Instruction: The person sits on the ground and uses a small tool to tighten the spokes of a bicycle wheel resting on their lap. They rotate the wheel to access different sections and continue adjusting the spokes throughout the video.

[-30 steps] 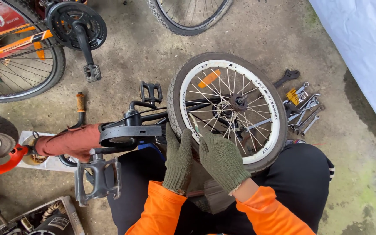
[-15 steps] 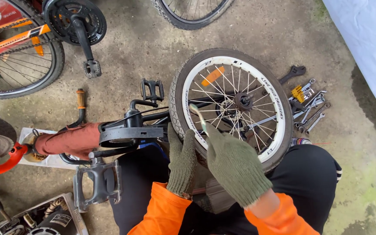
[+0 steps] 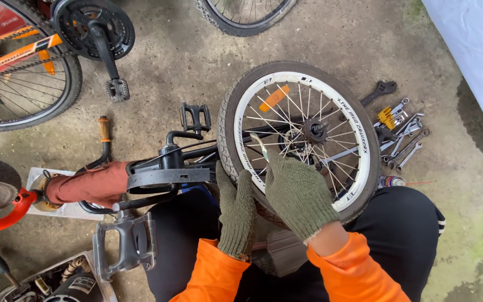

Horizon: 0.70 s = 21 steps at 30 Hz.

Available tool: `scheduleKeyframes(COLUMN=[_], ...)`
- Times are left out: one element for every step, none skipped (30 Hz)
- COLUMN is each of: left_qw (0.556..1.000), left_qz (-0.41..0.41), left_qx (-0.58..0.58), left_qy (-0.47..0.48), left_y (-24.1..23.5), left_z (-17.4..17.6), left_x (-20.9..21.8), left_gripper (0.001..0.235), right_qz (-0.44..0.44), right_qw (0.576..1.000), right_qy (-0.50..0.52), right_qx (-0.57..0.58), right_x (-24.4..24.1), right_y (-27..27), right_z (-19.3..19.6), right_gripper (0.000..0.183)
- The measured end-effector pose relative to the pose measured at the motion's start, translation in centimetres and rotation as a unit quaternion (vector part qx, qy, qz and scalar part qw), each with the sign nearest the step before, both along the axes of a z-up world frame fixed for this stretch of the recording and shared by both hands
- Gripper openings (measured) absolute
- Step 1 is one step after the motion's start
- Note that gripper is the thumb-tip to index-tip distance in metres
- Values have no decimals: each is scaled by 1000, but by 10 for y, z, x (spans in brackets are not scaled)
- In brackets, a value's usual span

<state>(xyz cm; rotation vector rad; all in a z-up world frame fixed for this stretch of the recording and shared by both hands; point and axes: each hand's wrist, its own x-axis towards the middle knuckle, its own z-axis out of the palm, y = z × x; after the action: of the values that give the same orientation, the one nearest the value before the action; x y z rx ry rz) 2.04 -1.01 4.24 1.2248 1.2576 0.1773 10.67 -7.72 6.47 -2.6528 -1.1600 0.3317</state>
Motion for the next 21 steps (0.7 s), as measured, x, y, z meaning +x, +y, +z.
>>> scheduleKeyframes(left_qw=[993, 993, 997, 993, 993, 999, 984, 984, 999, 994, 994, 992, 990, 990, 993, 995, 995, 994, 993, 993, 990], left_qz=[-70, -71, -19, 32, 33, 19, 3, 2, 12, 20, 20, 26, 32, 32, 27, 22, 20, 17, 14, 12, 31], left_qx=[94, 93, 58, 22, 22, -2, -27, -27, 1, 28, 30, 29, 28, 28, 33, 37, 37, 48, 56, 55, 22], left_qy=[-1, 0, -56, -111, -110, 34, 176, 176, 36, -104, -104, -118, -132, -132, -111, -89, -90, -96, -101, -101, -134], left_y=[-1, -3, -4, -5, -1, 3, 6, 1, -2, -5, -5, -5, -5, -4, -5, -5, -6, -6, -7, -7, -6], left_z=[-10, -25, -39, -54, -32, -11, 11, -12, -35, -58, -58, -58, -57, -57, -57, -56, -58, -60, -61, -57, -54], left_x=[-4, -5, -5, -6, 5, 17, 30, 17, 4, -8, -7, -7, -6, -6, -5, -4, -6, -7, -8, -7, -6], left_gripper=[57, 57, 66, 78, 78, 75, 73, 73, 74, 77, 77, 75, 74, 74, 75, 77, 77, 76, 76, 76, 75], right_qz=[-1, -1, -2, -3, -2, 20, 40, 39, 35, 30, 30, 24, 18, 18, -15, -48, -50, -43, -35, -36, -22], right_qw=[1000, 1000, 1000, 999, 999, 999, 999, 999, 999, 999, 999, 1000, 998, 998, 996, 987, 986, 991, 994, 994, 998], right_qy=[-4, -3, -8, -13, -11, -12, -14, -15, -3, 9, 9, 1, -7, -8, -79, -149, -149, -122, -94, -94, -54], right_qx=[-14, -15, -27, -40, -40, -28, -16, -16, -22, -27, -25, 14, 52, 53, 50, 46, 46, 44, 41, 40, 37], right_x=[0, 1, 2, 2, 5, 8, 12, 13, 15, 17, 19, 21, 24, 31, 40, 48, 41, 34, 28, 20, 13], right_y=[-2, -3, -4, -6, -1, 4, 8, 13, 19, 25, 27, 29, 32, 35, 37, 38, 38, 37, 36, 34, 33], right_z=[7, 10, 14, 17, 15, 12, 11, -2, -14, -26, -32, -38, -43, -80, -116, -153, -138, -124, -109, -91, -74], right_gripper=[46, 46, 48, 49, 49, 42, 36, 36, 44, 51, 51, 48, 45, 45, 29, 22, 22, 22, 25, 25, 33])
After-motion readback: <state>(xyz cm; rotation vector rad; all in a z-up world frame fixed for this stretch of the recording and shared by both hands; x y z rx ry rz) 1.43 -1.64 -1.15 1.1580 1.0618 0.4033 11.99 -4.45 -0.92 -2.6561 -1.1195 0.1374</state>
